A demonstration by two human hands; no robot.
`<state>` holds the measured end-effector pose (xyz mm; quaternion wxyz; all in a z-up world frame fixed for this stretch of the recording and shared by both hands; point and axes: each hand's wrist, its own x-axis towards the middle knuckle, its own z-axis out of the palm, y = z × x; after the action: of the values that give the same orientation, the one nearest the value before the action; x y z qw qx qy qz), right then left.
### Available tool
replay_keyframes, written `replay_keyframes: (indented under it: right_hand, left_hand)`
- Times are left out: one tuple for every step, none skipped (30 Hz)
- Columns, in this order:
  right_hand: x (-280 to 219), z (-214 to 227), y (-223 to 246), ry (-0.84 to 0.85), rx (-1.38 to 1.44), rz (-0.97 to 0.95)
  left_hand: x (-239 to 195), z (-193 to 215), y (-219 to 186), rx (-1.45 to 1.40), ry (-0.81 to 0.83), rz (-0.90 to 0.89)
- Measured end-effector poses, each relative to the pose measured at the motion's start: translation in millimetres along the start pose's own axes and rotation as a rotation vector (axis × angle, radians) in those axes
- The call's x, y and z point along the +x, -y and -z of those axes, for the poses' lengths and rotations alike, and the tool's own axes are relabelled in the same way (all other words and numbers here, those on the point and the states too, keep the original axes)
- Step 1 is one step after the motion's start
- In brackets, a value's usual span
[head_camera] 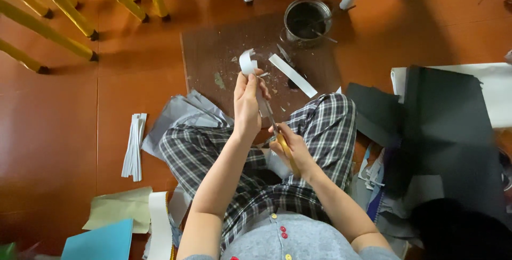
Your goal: Trimming the ends of white material strips using scissors while sitting on the floor.
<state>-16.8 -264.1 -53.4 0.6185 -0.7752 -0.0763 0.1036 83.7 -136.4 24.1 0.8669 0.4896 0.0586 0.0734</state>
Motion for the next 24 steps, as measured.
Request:
replay_keyframes:
  right_hand:
    - [0.2,-2.7,0.5,-0.04,0.001,-0.001]
    - [-0.8,-4.4,1.3,-0.042,0.003,0.003]
    - [-2.1,-6.1,2.1,-0.06,0.044,0.008]
    - [-3.3,-7.9,2.9,-0.078,0.086,0.013]
    - [-2.1,-7.6,-2.3,-0.076,0.088,0.015]
    - [-0.9,-7.2,-7.6,-0.064,0.042,0.035]
    - [-0.7,-7.3,-13.0,-0.053,-0.002,0.053]
    - [1.4,-7.0,-4.0,-0.051,0.001,0.053]
    - [2.7,-7.0,5.0,-0.036,0.024,0.018]
    - [4.0,-7.0,14.0,-0.022,0.047,-0.016]
    - [3.4,-10.4,14.2,-0.019,0.051,-0.015]
    - [2.9,-13.9,14.5,-0.054,0.065,-0.006]
    - [2.6,-17.5,14.9,-0.09,0.08,0.003]
    - [-0.3,-18.7,14.4,-0.087,0.083,0.004]
    - [-3.4,-19.2,13.5,-0.091,0.087,0.013]
    - [-6.4,-19.9,12.6,-0.095,0.09,0.022]
    - [-4.0,-20.7,1.3,-0.089,0.093,0.021]
    - [-1.4,-21.5,-10.1,-0.066,0.052,0.023]
    - [1.6,-22.7,-22.0,-0.044,0.014,0.025]
    - [3.6,-20.3,-14.4,-0.039,0.02,0.024]
    - [5.9,-19.8,-6.4,-0.001,-0.02,-0.021]
    - [8.2,-19.4,1.4,0.037,-0.061,-0.065]
    - [4.8,-24.1,0.1,0.044,-0.051,-0.069]
    - [1.6,-28.9,-1.3,-0.015,-0.018,-0.058]
  left_hand:
    - [-0.1,-0.7,-0.5,-0.005,-0.009,0.002]
    - [0.9,0.6,0.3,-0.004,-0.006,0.0]
    - [1.4,2.2,1.0,-0.016,-0.013,0.019]
    - [2.0,4.0,1.8,-0.029,-0.02,0.037]
    - [2.7,7.2,4.5,-0.027,-0.021,0.034]
    - [3.4,10.4,7.3,-0.015,-0.04,0.042]
    - [3.3,13.9,10.3,-0.002,-0.059,0.052]
    - [0.3,10.8,9.6,0.001,-0.06,0.051]
    - [-3.5,8.1,9.0,-0.024,-0.071,0.09]
    - [-7.2,5.4,8.4,-0.049,-0.082,0.128]
    - [-6.5,7.0,10.6,-0.046,-0.085,0.126]
    - [-5.6,8.6,12.6,-0.05,-0.095,0.121]
    - [-4.5,10.5,14.5,-0.056,-0.105,0.117]
    - [-1.6,13.7,9.8,-0.053,-0.108,0.115]
    - [1.0,16.6,5.5,-0.001,-0.099,0.078]
    - [3.6,19.6,1.1,0.052,-0.09,0.041]
    - [6.2,21.8,2.1,0.054,-0.096,0.04]
    - [8.9,23.9,3.1,0.065,-0.098,0.019]
    - [12.0,25.9,4.4,0.078,-0.099,-0.003]
    - [6.6,22.0,6.8,0.085,-0.104,-0.003]
    - [1.4,19.5,8.2,0.064,-0.104,0.014]
    - [-3.8,17.2,9.6,0.044,-0.104,0.03]
    - [-4.5,19.2,13.7,0.054,-0.111,0.032]
    - [-4.9,21.5,17.9,0.046,-0.118,0.032]
